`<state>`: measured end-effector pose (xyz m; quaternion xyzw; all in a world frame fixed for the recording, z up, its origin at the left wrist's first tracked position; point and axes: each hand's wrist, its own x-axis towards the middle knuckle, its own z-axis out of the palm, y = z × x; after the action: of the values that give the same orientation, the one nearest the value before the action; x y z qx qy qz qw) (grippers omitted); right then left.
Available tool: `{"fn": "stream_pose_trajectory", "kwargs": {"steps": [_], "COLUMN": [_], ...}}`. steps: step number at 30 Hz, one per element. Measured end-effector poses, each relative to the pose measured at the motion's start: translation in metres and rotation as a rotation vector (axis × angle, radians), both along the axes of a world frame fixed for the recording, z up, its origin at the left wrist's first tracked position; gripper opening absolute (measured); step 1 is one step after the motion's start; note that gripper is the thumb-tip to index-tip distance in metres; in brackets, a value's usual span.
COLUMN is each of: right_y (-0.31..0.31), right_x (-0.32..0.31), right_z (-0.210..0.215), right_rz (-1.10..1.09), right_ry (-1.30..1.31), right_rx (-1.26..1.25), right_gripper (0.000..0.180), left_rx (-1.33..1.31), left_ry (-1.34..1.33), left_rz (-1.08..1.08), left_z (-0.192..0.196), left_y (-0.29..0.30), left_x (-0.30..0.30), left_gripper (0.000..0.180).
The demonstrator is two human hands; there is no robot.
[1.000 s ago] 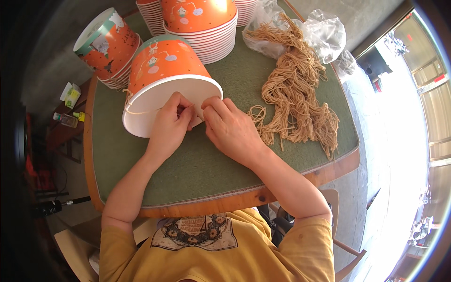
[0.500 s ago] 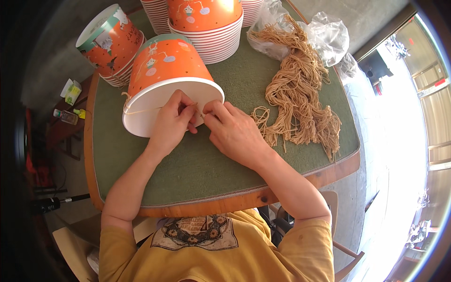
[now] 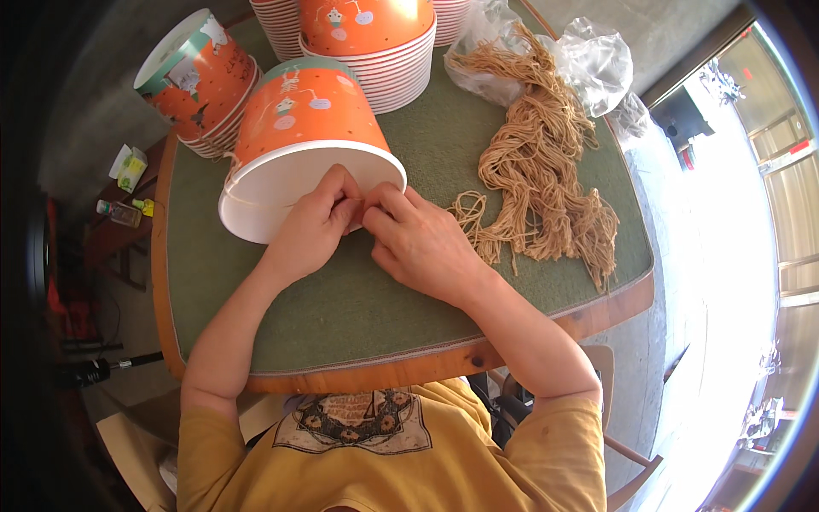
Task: The person selects a Halloween-themed paper cup from a stack and ties a piece of twine through two pre-punched holes on opposite sides of the cup. They secure the twine with knots to create a handle, then place the finished cup back on the table.
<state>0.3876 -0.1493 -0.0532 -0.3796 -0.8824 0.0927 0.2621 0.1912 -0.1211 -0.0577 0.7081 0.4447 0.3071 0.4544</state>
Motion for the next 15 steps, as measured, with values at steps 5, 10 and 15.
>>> {"fn": "stream_pose_trajectory", "kwargs": {"steps": [5,10,15], "right_y": [-0.004,-0.007,-0.006], "right_x": [-0.002,-0.006,-0.008], "right_z": [-0.003,-0.006,-0.004], "right_rz": [-0.087,-0.100,-0.124], "right_ry": [0.019,0.022,0.084], "right_rx": [0.041,0.129,0.127], "right_gripper": [0.024,0.024,0.021], "left_rx": [0.192,0.190,0.287], "left_ry": [0.115,0.128,0.113], "left_rz": [0.038,0.079,0.022], "left_z": [0.000,-0.001,-0.005], "left_y": [-0.009,-0.011,-0.013], "left_x": [0.003,0.005,0.001], "left_gripper": [0.009,0.010,0.011]}}
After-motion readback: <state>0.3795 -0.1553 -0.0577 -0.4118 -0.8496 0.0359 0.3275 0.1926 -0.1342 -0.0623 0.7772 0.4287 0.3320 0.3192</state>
